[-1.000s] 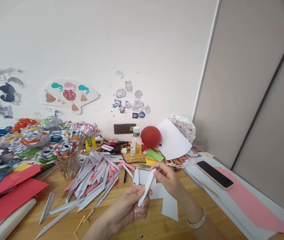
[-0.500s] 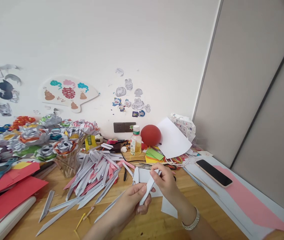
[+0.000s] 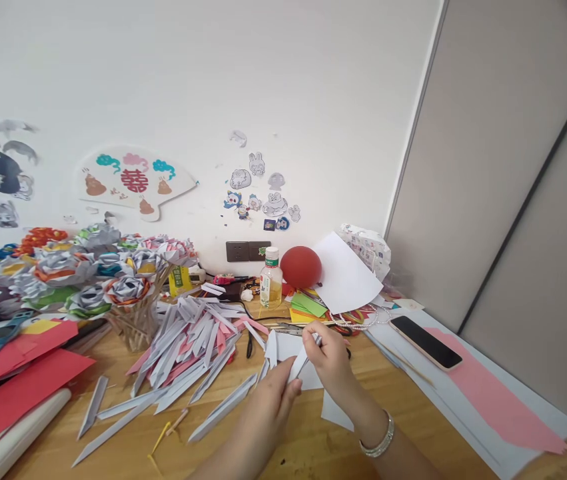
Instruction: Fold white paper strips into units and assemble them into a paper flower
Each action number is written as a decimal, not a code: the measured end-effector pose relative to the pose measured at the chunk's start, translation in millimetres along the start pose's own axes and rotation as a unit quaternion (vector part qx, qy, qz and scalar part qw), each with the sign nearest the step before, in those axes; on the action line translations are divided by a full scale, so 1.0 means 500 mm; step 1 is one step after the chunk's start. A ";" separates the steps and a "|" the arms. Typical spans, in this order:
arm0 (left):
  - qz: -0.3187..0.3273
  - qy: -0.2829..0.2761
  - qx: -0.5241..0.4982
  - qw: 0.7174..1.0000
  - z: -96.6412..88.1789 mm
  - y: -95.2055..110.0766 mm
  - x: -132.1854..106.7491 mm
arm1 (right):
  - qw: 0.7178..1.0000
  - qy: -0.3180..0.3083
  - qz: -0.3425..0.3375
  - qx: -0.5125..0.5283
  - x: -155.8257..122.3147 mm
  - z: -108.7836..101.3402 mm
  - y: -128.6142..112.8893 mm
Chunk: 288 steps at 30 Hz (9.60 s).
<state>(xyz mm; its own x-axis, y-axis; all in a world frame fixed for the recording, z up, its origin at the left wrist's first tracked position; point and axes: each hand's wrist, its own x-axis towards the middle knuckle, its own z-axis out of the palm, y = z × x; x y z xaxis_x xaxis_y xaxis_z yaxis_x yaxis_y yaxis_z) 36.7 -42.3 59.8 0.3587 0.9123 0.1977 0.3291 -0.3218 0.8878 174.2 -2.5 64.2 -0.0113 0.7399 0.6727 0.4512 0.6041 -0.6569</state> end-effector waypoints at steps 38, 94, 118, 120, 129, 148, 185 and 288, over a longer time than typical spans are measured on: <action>0.153 0.142 0.419 0.884 0.000 -0.085 0.026 | 0.996 -0.026 0.055 0.070 -0.010 0.035 -0.027; 0.360 -0.014 0.279 0.890 -0.067 -0.036 0.001 | 0.945 0.000 0.163 0.285 0.010 -0.008 0.011; 0.338 0.197 0.353 0.850 -0.008 -0.039 -0.001 | 0.982 0.068 0.133 0.117 0.006 0.001 -0.006; 0.304 0.221 0.372 0.849 0.001 -0.032 -0.003 | 0.986 0.063 0.124 0.096 0.003 0.007 -0.012; 0.210 0.199 0.348 0.892 0.000 -0.023 -0.002 | 0.996 0.023 0.067 0.054 -0.007 0.022 -0.042; -0.024 0.087 -0.328 0.940 -0.044 -0.004 0.032 | 0.988 -0.113 -0.085 -0.060 -0.009 0.004 -0.038; -0.001 0.116 -0.158 0.981 -0.028 -0.044 0.038 | 0.963 -0.097 0.039 -0.250 -0.031 0.040 -0.041; -0.084 -0.284 -0.584 0.756 -0.028 -0.003 -0.018 | 0.894 -0.263 0.111 0.346 -0.016 -0.019 -0.047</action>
<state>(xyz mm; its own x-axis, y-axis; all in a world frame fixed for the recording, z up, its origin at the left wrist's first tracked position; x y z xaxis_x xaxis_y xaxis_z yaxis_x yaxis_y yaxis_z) 20.9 -46.6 62.4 0.8238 0.5526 0.1262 -0.4650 0.5314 0.7081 172.4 -25.4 77.5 -0.4904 0.7912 0.3655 -0.1633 0.3286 -0.9303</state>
